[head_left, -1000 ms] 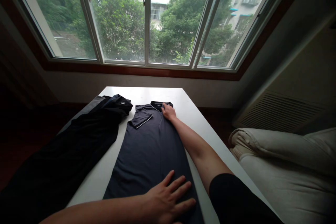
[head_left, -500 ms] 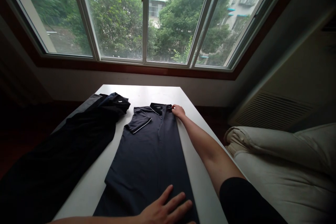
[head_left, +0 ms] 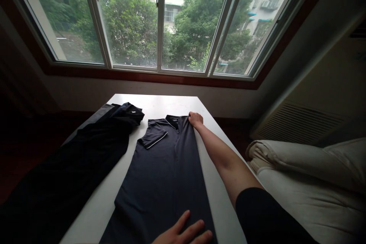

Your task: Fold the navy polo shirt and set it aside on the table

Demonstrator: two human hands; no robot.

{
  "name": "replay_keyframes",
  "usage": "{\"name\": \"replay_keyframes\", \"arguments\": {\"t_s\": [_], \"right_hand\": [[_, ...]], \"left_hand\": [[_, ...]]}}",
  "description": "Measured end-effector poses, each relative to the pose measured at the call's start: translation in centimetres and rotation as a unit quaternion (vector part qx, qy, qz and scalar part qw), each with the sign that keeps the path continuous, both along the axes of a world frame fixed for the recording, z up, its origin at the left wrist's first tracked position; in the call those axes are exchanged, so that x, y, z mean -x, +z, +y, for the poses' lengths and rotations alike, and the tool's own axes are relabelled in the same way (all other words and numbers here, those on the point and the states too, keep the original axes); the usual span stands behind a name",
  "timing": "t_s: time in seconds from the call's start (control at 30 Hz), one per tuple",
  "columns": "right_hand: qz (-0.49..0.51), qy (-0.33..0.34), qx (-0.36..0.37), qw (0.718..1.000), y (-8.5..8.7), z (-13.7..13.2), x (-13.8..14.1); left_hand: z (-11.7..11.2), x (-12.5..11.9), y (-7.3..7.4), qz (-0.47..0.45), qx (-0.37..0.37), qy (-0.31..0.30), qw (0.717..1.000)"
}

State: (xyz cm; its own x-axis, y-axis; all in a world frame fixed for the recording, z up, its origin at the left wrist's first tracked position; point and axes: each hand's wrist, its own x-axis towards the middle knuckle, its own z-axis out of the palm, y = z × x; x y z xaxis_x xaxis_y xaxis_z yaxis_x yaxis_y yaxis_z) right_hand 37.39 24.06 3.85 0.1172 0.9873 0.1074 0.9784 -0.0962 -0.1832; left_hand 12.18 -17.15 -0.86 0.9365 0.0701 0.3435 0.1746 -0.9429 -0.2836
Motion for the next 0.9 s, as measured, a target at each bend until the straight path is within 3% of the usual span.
{"name": "replay_keyframes", "arguments": {"t_s": [0.17,0.4,0.53,0.67,0.77,0.9], "right_hand": [[-0.013,0.042,0.012,0.999,0.1,-1.5,1.8],[0.025,0.134,-0.099,0.986,-0.2,-6.7,4.4],[0.032,0.143,-0.095,0.985,-2.1,-10.7,5.9],[0.018,0.141,-0.018,0.990,-5.0,-12.7,7.0],[0.018,0.143,0.008,0.989,-5.9,-11.7,7.2],[0.014,0.130,0.031,0.991,-5.2,-8.5,6.4]], "left_hand": [[-0.2,0.0,-0.8,-0.005,-0.006,0.008,1.000],[-0.7,-0.1,-0.2,-0.018,-0.009,0.010,1.000],[-0.7,-0.1,-0.6,-0.011,-0.005,0.007,1.000],[0.2,-0.5,-1.0,-0.009,-0.003,-0.008,1.000],[1.4,-1.0,0.5,0.008,0.052,-0.029,0.998],[3.2,-2.2,3.9,0.048,0.189,-0.020,0.981]]}}
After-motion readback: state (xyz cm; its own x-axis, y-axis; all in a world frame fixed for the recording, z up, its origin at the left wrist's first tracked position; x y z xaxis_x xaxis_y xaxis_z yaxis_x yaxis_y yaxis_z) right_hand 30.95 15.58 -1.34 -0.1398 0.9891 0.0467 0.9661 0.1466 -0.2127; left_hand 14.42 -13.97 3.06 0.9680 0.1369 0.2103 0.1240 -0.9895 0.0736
